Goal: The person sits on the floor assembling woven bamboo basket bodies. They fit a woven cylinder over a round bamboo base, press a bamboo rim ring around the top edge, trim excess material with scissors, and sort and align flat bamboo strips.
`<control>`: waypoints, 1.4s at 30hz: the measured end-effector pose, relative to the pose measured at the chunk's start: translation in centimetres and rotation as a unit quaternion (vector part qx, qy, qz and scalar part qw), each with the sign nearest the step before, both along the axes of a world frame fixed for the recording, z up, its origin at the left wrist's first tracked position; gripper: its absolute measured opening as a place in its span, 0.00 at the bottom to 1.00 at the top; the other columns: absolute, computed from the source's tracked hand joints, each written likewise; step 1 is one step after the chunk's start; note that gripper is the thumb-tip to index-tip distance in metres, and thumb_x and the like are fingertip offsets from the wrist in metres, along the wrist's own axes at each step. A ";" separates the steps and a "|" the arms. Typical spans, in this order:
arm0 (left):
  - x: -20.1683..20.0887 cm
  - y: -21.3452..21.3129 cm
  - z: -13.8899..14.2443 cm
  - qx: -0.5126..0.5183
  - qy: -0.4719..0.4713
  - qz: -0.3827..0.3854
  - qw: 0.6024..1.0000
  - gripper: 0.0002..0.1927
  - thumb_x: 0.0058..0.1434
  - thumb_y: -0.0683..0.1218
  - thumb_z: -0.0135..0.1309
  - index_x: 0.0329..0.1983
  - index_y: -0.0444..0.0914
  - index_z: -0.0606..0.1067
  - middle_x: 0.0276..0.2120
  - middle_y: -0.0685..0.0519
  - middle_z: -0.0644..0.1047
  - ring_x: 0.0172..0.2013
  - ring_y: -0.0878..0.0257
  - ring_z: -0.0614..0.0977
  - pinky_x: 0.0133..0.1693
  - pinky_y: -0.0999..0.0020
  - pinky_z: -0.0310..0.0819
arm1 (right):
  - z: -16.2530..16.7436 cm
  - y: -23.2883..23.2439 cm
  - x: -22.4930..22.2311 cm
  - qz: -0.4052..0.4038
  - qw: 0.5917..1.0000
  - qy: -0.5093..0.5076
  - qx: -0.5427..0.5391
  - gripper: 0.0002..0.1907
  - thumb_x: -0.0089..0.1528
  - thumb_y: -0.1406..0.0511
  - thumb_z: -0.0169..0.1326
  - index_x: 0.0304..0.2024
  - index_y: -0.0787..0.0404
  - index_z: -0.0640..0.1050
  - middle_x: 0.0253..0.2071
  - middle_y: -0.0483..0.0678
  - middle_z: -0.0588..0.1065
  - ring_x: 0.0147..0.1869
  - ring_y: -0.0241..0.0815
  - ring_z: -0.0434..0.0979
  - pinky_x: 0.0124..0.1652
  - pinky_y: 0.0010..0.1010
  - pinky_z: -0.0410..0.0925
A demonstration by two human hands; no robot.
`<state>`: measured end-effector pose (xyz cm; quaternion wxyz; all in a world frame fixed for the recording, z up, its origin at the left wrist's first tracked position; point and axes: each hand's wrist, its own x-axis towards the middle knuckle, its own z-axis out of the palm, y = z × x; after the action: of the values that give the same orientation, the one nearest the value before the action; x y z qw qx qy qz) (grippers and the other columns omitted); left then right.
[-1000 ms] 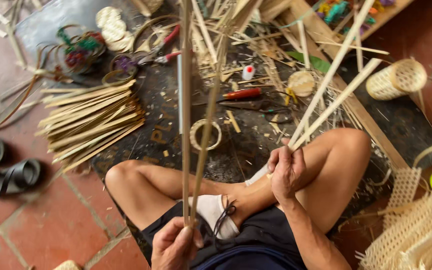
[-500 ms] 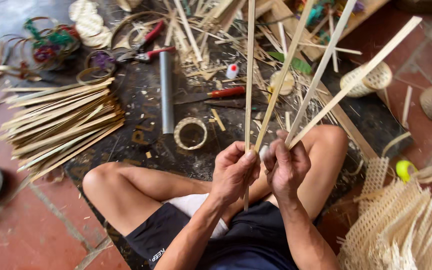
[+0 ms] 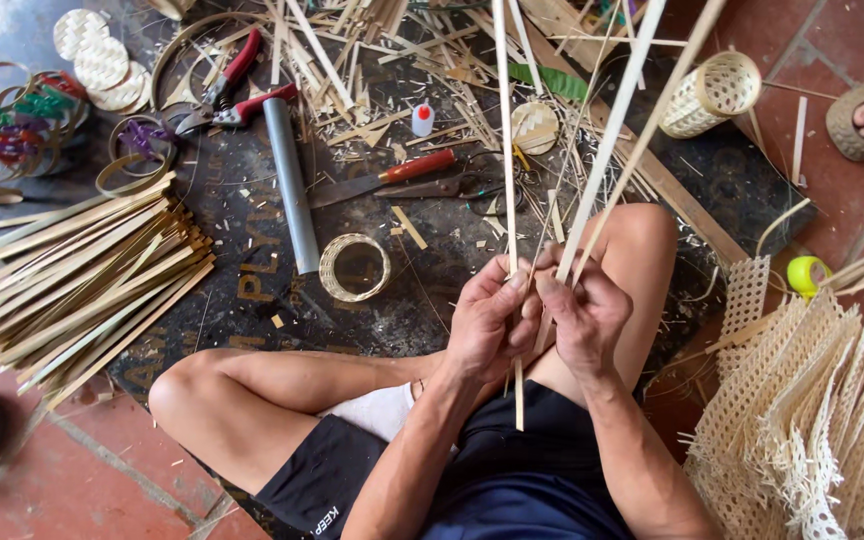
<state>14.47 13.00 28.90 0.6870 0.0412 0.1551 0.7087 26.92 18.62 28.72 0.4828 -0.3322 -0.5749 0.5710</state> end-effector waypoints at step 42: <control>3.7 -2.3 -9.6 -0.131 0.032 0.031 0.990 0.11 0.67 0.36 0.57 0.52 0.28 0.78 0.40 0.46 0.81 0.38 0.58 0.84 0.43 0.62 0.83 | -9.5 -5.9 4.3 0.019 0.993 -0.049 -0.106 0.09 0.62 0.74 0.62 0.45 0.66 0.78 0.36 0.44 0.80 0.38 0.29 0.79 0.40 0.21 0.75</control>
<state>18.21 10.69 19.30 0.6589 -0.0311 0.2696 0.7015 31.18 12.75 19.19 0.4051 -0.3980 -0.5400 0.6212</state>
